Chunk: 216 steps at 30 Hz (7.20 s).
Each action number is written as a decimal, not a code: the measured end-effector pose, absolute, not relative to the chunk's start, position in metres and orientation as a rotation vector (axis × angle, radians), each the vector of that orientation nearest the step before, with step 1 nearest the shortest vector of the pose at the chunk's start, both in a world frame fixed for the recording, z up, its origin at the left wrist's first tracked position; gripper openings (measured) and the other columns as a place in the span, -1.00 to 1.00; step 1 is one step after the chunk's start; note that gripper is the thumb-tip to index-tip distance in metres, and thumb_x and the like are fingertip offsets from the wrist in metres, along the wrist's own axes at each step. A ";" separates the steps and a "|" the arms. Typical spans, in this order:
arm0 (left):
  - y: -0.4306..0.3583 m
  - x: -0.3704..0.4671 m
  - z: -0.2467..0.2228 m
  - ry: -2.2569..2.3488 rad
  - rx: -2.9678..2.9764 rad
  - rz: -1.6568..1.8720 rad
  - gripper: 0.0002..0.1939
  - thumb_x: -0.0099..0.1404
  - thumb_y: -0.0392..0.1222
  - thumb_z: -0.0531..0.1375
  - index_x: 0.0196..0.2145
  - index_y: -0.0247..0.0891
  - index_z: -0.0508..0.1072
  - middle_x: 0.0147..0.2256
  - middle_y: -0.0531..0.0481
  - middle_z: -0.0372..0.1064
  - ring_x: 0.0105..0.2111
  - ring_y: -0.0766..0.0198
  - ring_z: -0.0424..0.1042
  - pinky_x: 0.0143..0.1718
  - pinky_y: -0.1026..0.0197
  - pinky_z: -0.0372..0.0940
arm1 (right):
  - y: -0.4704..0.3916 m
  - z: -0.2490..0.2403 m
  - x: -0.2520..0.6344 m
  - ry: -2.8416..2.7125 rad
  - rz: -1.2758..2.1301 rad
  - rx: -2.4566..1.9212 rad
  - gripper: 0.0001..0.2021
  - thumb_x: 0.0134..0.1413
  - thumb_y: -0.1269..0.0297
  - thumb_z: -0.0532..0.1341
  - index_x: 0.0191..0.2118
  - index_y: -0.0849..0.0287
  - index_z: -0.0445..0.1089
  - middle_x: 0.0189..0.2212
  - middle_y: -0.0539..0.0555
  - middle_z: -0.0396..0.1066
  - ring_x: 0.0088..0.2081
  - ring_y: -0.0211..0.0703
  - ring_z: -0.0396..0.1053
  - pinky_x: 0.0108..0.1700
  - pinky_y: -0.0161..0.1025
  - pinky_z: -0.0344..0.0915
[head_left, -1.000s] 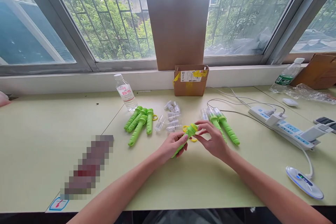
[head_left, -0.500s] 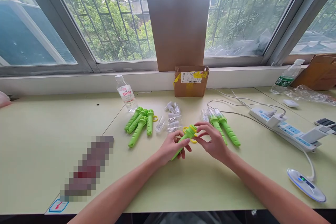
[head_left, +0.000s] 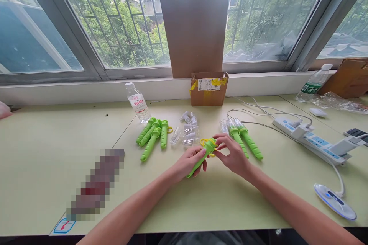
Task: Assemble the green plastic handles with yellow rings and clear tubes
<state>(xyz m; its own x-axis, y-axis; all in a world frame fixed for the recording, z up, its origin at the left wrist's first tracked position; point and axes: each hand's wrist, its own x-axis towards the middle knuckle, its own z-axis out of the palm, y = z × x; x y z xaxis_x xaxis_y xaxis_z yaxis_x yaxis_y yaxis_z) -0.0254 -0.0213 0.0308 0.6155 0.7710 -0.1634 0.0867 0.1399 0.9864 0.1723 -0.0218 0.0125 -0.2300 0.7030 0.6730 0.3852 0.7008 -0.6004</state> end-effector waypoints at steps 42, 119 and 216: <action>-0.019 -0.028 0.033 0.813 1.346 0.569 -0.51 0.23 0.26 0.07 -0.28 -0.29 0.35 -0.51 0.04 0.36 -0.73 0.50 0.11 -0.75 0.39 -0.03 | -0.022 0.012 0.171 -1.850 0.438 -0.894 -0.87 0.10 0.36 0.23 -0.29 0.11 0.23 -0.11 0.16 0.40 -0.17 -0.07 0.45 -0.34 -0.14 0.53; -0.020 -0.027 0.035 1.103 1.197 0.735 -0.57 0.10 0.17 0.24 -0.34 -0.25 0.27 -0.59 0.14 0.34 -0.78 0.55 -0.02 -0.75 0.39 -0.22 | -0.012 0.008 0.180 -1.628 0.804 -1.091 -0.72 -0.05 0.11 0.33 -0.31 0.13 0.27 -0.20 0.10 0.40 -0.28 -0.14 0.42 -0.26 -0.09 0.54; -0.013 -0.035 0.018 1.244 2.664 1.240 -0.88 0.28 -0.17 0.15 -0.22 -0.20 0.33 -0.37 0.02 0.41 -0.48 0.32 0.39 -0.52 0.32 0.17 | -0.013 0.008 0.181 -1.434 0.845 -0.957 -0.76 -0.03 0.21 0.36 -0.31 0.14 0.31 -0.10 0.12 0.41 -0.11 -0.02 0.47 -0.08 -0.01 0.51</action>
<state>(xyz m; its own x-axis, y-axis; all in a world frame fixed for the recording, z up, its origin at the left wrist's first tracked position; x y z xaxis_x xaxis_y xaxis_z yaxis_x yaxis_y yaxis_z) -0.0354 -0.0133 0.0177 0.3944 0.6315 0.6675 0.6694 -0.6951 0.2620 0.1811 -0.0132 0.0077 -0.0084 0.9131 0.4077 0.0862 0.4068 -0.9094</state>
